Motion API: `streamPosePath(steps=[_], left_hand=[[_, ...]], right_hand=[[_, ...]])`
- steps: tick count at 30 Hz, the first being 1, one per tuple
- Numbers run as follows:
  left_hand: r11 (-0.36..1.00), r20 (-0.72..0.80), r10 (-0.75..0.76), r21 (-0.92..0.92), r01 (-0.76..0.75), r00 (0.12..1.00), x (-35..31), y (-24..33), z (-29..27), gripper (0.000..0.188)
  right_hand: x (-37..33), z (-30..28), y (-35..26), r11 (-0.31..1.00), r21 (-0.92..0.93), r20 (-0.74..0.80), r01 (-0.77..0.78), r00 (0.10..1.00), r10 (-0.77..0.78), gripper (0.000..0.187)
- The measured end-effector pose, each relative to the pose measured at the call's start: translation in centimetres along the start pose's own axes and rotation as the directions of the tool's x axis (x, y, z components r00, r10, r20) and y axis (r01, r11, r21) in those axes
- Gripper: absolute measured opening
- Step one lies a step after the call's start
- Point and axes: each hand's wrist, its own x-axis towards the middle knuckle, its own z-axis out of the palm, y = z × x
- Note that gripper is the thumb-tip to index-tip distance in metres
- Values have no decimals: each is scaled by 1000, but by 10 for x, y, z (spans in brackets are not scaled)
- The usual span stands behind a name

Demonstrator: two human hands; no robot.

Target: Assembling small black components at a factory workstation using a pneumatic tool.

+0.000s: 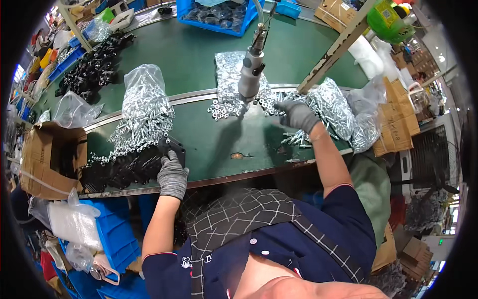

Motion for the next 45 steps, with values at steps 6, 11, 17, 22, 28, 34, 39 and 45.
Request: streamPosePath(steps=[6, 11, 17, 22, 28, 34, 39, 45], left_hand=[[984, 15, -103, 151, 99, 995, 32, 22, 17, 57], [936, -370, 316, 270, -225, 874, 34, 18, 21, 46], [952, -147, 223, 246, -182, 964, 39, 24, 5, 41], [981, -109, 166, 119, -153, 980, 41, 7, -12, 38], [581, -339, 170, -724, -372, 925, 3, -6, -23, 31], [-278, -13, 388, -955, 103, 921, -28, 39, 12, 32], [-516, 25, 555, -774, 367, 832, -25, 45, 39, 33], [-578, -13, 509, -746, 331, 861, -29, 57, 32, 39]], right_hand=[[-34, 42, 51, 932, -310, 315, -186, 905, 285, 32], [-44, 44, 56, 959, -228, 168, -171, 963, 212, 25], [-50, 43, 45, 984, -84, 154, -159, 973, 171, 22], [-51, 58, -3, 497, 865, -79, 72, 997, -7, 24], [-30, 86, -95, 414, 893, -148, 177, 984, -101, 24], [-30, 78, -136, 243, 970, 17, 20, 988, -151, 18], [-37, 84, -155, -95, 995, 18, -30, 992, -124, 11], [-39, 85, -157, -126, 990, -74, 66, 995, -62, 10]])
